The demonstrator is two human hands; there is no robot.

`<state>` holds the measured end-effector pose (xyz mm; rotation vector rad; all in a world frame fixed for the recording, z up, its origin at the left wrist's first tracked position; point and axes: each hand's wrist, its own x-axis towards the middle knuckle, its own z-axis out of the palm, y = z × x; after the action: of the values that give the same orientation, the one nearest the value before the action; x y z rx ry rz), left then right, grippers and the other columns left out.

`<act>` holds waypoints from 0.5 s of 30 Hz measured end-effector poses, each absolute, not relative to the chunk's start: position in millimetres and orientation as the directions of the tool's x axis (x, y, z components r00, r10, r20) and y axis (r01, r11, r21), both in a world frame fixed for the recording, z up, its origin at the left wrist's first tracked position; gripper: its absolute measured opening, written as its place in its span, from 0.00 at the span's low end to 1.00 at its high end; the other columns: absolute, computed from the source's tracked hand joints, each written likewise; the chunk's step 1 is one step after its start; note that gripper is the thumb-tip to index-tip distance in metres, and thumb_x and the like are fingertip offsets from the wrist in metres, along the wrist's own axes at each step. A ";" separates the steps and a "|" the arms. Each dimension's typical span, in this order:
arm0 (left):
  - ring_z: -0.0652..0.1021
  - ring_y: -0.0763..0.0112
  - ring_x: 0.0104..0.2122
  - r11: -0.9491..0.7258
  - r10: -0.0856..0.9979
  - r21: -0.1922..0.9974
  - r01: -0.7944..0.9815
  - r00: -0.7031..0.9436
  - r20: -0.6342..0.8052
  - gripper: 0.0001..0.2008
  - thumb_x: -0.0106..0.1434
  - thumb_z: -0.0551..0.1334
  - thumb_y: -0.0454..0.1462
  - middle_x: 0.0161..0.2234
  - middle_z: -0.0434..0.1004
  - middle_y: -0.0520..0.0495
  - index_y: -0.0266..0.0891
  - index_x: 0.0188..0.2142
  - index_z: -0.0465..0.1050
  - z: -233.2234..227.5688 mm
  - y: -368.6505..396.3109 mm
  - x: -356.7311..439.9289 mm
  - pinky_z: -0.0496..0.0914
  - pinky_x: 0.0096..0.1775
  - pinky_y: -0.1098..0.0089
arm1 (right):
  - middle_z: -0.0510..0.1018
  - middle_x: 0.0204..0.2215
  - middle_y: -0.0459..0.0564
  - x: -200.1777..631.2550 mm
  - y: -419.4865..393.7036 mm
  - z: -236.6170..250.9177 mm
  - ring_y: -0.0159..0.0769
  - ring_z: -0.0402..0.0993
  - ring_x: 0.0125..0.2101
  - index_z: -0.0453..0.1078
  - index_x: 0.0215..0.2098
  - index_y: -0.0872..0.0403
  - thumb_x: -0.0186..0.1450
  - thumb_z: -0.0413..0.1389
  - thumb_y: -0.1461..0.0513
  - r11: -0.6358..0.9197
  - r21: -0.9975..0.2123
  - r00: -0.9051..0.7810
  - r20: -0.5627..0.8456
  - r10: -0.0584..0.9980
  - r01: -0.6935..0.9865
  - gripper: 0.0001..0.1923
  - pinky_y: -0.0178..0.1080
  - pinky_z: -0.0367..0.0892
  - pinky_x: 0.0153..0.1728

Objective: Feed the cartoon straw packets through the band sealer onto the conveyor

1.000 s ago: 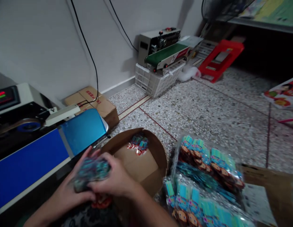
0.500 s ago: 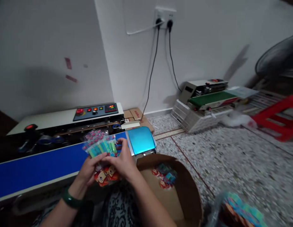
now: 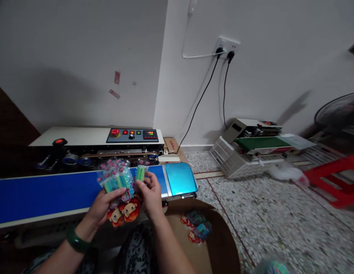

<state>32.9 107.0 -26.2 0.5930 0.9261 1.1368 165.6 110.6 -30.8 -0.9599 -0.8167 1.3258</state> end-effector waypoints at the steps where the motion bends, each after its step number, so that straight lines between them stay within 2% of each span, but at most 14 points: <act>1: 0.79 0.61 0.32 0.339 0.939 0.798 -0.498 0.133 -0.316 0.17 0.46 0.67 0.33 0.32 0.80 0.45 0.33 0.37 0.72 -26.9 107.4 31.0 0.72 0.38 0.64 | 0.76 0.30 0.46 166.8 112.3 -31.0 0.33 0.72 0.30 0.63 0.37 0.53 0.51 0.59 0.58 0.000 -0.913 0.103 -0.047 0.994 -0.408 0.16 0.36 0.67 0.33; 3: 0.79 0.62 0.31 0.337 0.939 0.798 -0.500 0.122 -0.321 0.16 0.46 0.67 0.33 0.32 0.80 0.46 0.33 0.37 0.72 -28.0 108.9 25.1 0.72 0.37 0.64 | 0.76 0.31 0.47 177.4 119.6 -33.2 0.33 0.73 0.30 0.65 0.37 0.53 0.51 0.59 0.59 0.028 -0.913 0.198 -0.059 0.978 -0.408 0.16 0.36 0.67 0.33; 6: 0.79 0.64 0.29 0.326 0.939 0.804 -0.497 0.069 -0.338 0.15 0.44 0.68 0.32 0.29 0.80 0.48 0.34 0.34 0.73 -28.8 111.7 12.9 0.73 0.36 0.66 | 0.76 0.25 0.44 210.4 139.2 -40.9 0.32 0.73 0.25 0.66 0.33 0.53 0.48 0.59 0.61 -0.003 -0.928 0.340 -0.140 0.930 -0.373 0.13 0.34 0.67 0.28; 11: 0.79 0.64 0.29 0.296 0.942 0.799 -0.523 0.020 -0.335 0.21 0.42 0.69 0.32 0.30 0.80 0.49 0.35 0.39 0.72 -27.4 114.8 -1.1 0.73 0.36 0.65 | 0.72 0.14 0.44 257.7 174.4 -55.7 0.32 0.67 0.15 0.67 0.23 0.55 0.45 0.58 0.64 -0.266 -0.927 0.225 -0.328 0.917 -0.266 0.05 0.35 0.64 0.19; 15: 0.78 0.63 0.30 0.307 0.942 0.795 -0.523 0.047 -0.333 0.19 0.43 0.69 0.31 0.30 0.80 0.48 0.35 0.38 0.72 -25.9 115.3 -0.1 0.73 0.36 0.64 | 0.72 0.14 0.46 259.3 196.5 -60.8 0.35 0.68 0.16 0.67 0.20 0.56 0.44 0.57 0.66 -0.308 -0.927 0.167 -0.345 0.924 -0.212 0.04 0.38 0.65 0.20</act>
<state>-0.1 115.3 -25.9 0.5410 0.9740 1.2043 259.3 196.5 -60.8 -1.3945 -0.7454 1.3706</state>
